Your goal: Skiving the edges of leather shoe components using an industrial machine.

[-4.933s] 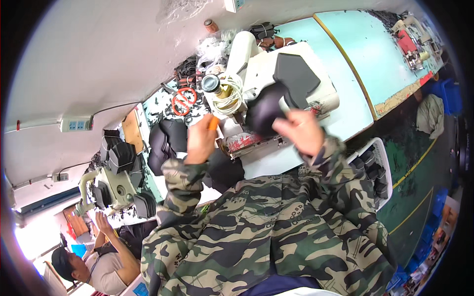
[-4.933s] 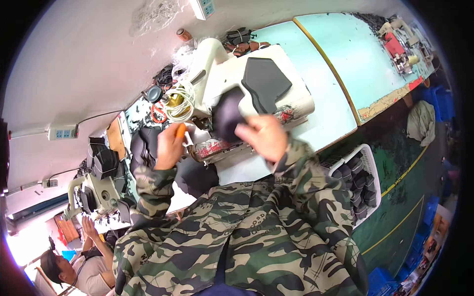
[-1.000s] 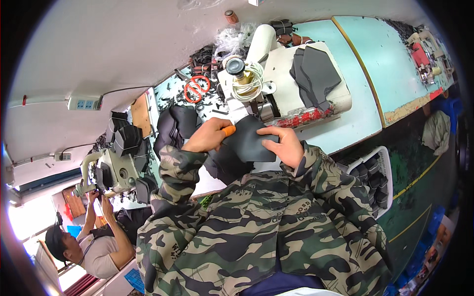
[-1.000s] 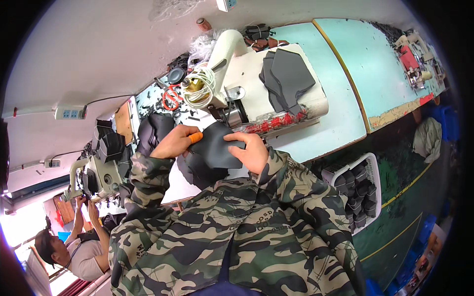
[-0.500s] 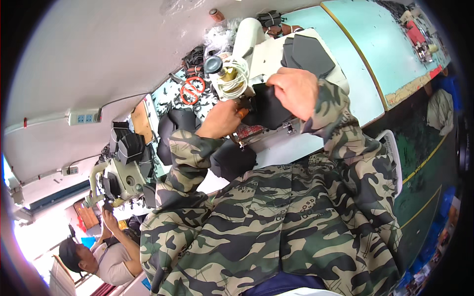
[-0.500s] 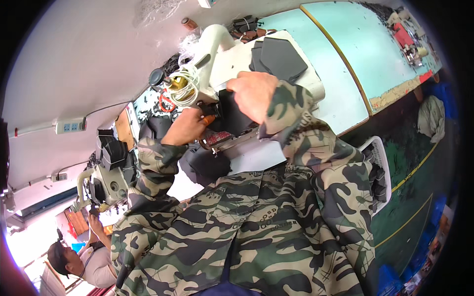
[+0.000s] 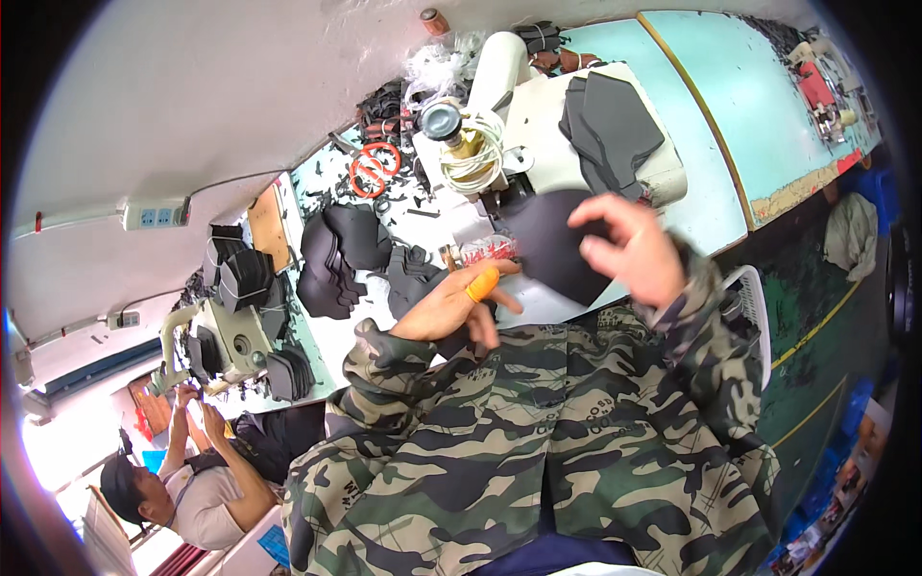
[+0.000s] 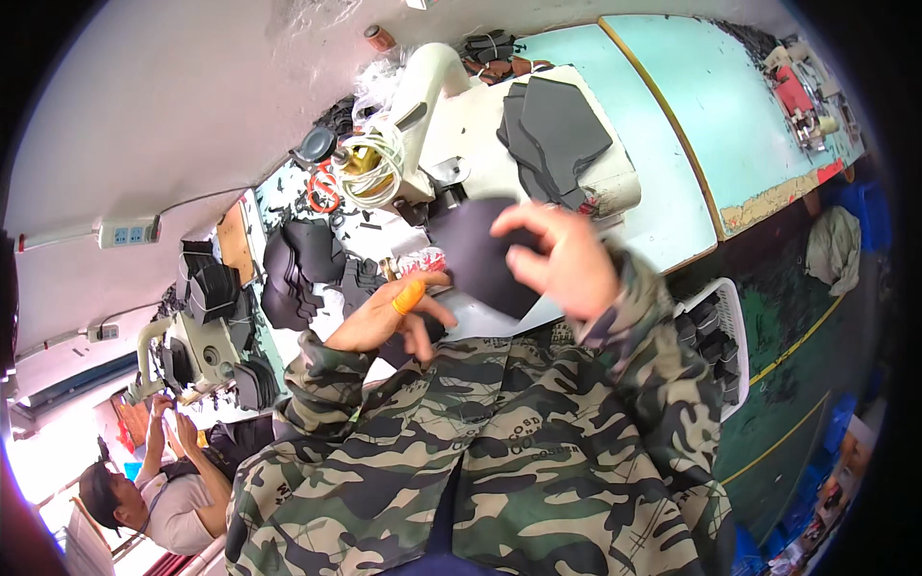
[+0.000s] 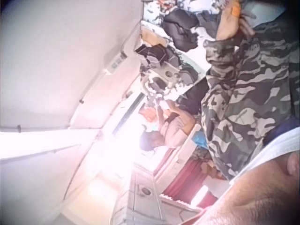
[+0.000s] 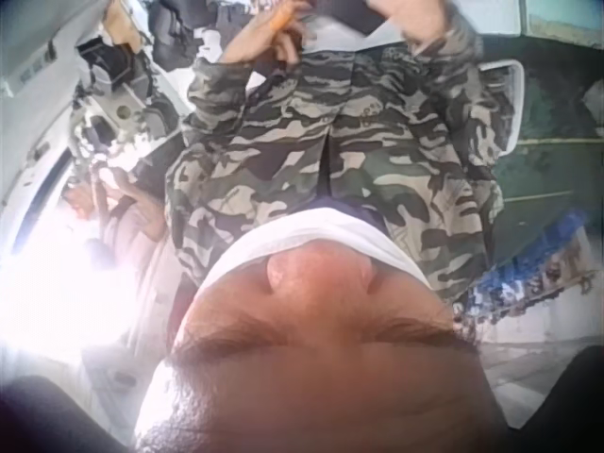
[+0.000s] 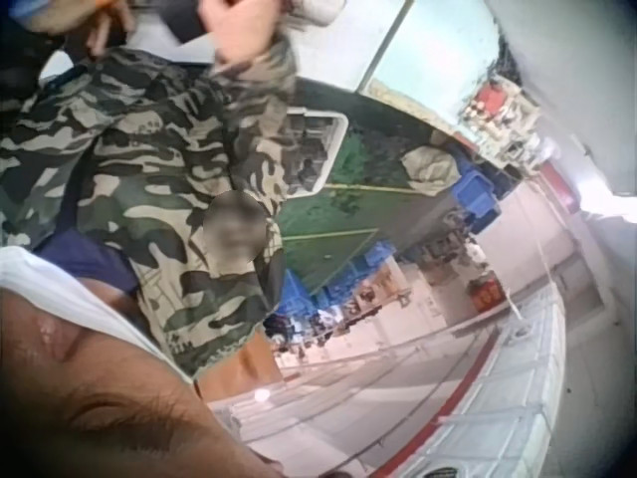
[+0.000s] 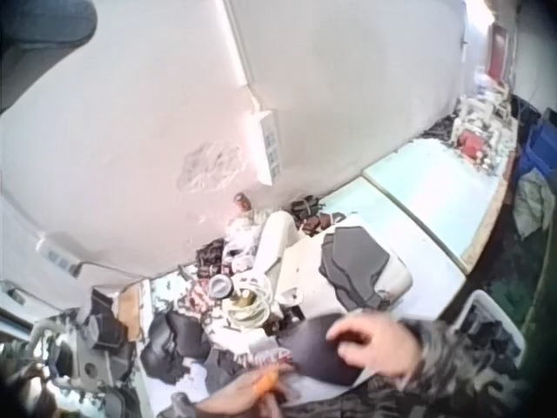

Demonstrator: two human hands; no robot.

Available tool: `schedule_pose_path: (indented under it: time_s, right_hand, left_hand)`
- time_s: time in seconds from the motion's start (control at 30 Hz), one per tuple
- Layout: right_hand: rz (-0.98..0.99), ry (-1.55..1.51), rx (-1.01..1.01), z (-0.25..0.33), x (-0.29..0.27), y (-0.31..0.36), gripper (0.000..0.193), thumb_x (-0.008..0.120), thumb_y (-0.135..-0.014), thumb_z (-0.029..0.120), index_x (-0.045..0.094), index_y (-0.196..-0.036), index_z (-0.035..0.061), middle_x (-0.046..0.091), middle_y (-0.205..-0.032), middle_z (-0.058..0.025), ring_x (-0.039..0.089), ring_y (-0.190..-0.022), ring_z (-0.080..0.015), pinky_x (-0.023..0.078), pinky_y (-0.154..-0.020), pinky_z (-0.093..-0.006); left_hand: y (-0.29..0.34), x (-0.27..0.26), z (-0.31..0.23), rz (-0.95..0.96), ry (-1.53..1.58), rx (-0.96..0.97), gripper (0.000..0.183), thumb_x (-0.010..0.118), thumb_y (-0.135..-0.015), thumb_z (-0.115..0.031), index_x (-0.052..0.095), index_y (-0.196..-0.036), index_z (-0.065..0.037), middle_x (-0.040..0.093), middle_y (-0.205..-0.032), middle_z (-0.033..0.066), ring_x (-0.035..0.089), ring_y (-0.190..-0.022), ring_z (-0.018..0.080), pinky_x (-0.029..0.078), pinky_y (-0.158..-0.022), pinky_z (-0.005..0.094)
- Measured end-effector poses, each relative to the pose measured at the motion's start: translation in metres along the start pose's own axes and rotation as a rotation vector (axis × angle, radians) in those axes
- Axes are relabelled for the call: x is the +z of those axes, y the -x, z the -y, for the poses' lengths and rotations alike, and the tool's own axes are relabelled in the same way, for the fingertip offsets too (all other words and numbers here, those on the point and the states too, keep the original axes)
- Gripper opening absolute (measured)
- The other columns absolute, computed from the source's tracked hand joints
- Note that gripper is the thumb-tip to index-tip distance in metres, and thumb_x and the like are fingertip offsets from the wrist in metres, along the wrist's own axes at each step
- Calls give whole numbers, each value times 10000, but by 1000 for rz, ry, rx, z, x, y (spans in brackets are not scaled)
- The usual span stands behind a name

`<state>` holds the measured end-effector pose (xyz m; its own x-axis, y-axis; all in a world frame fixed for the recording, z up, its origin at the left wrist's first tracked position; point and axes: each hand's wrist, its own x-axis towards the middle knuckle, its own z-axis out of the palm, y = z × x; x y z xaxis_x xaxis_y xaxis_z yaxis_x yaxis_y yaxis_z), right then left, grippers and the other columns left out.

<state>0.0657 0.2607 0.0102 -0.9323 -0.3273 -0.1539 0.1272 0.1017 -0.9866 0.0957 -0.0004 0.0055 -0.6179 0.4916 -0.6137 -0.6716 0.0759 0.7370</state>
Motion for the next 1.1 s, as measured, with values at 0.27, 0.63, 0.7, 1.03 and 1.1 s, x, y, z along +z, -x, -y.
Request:
schedule_pose_path:
  time_s: [0.27,0.63,0.7,1.03,1.1]
  right_hand:
    - [138,-469,303,-41,76,14,377,634,-842,56,546,-1203,-7,583,-746,-14,518,-630,-41,424,-563,-209]
    - [45,-342,203,-30,67,13,620,673,-836,111,363,-1346,-56,535,-1199,-232,599,-892,-136,497,-773,-268]
    - [-65,-250,239,-39,57,11,623,636,-850,52,315,-1377,-39,569,-1169,-184,592,-947,-128,494,-760,-259]
    - [-457,583,-679,1,-47,-41,234,638,-775,72,644,-1006,34,661,-993,-109,627,-947,-258,484,-810,-315]
    - [-423,1228,-500,-10,-79,-46,286,621,-738,48,648,-1021,77,608,-1158,-125,531,-1151,-318,433,-938,-342]
  left_hand:
    - [-3,-42,-11,-142,-497,-148,236,457,-950,-189,588,-976,6,603,-720,79,601,-540,157,474,-518,278]
    - [-59,-39,-65,-247,-1186,170,310,531,-898,-238,643,-950,47,643,-835,230,630,-808,344,476,-726,393]
    - [-53,-37,-65,-256,-1178,215,306,540,-891,-232,634,-914,58,635,-769,232,617,-741,373,475,-660,411]
    - [-25,-99,43,-706,-1452,202,265,624,-853,-318,623,-992,-93,641,-725,176,644,-670,348,498,-576,447]
    - [-13,-103,63,-382,-1637,-29,341,656,-810,-371,627,-1042,-123,640,-823,166,647,-781,347,504,-658,464]
